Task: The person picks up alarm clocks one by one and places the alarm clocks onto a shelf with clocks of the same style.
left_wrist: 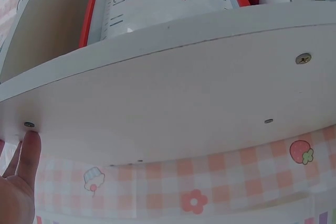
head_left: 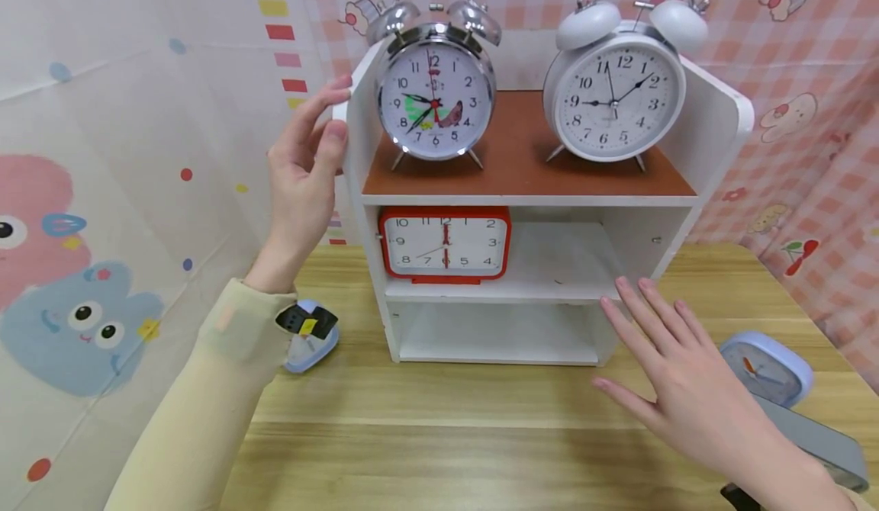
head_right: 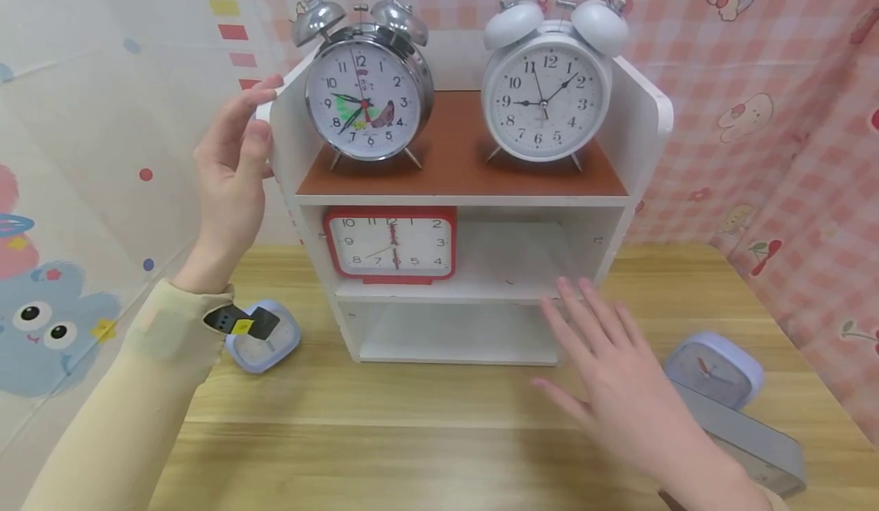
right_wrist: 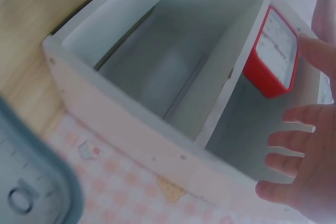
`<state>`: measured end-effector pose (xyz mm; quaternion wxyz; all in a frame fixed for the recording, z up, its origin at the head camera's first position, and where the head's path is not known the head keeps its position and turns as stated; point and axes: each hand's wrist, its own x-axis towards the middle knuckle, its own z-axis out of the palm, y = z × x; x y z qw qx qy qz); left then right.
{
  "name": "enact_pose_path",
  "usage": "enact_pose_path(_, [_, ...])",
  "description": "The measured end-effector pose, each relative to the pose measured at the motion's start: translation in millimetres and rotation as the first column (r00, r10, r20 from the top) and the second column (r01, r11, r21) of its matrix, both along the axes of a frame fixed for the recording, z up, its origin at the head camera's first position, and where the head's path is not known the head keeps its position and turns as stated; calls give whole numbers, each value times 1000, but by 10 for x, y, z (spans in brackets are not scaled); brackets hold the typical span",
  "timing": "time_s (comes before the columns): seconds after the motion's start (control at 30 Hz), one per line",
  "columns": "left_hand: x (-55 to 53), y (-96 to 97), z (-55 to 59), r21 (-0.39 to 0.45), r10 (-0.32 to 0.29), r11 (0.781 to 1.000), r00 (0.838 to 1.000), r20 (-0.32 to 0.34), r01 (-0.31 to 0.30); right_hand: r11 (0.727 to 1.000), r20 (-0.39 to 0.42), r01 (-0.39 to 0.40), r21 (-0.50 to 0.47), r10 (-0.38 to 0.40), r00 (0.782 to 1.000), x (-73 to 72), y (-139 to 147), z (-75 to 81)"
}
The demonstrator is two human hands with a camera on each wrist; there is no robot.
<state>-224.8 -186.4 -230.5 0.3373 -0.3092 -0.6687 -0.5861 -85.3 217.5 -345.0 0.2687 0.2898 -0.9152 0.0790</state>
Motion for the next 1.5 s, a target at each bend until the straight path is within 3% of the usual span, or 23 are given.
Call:
enact_pose_path(0.57, [7, -14, -1, 10, -9, 1000, 1000, 1, 9, 995, 115, 93, 44, -98, 989, 107, 514, -112])
enact_pose_path(0.8, [19, -20, 0, 12, -3, 1000, 1000, 2, 3, 990, 190, 123, 65, -133, 973, 132, 712, -166])
enact_pose_path(1.2, [17, -7, 4, 15, -17, 1000, 1000, -1, 17, 993, 159, 115, 34, -119, 980, 173, 1007, -334])
enact_pose_path(1.5, [3, -1, -7, 19, -24, 1000, 1000, 10, 24, 976, 268, 211, 50, -217, 939, 265, 1142, -466])
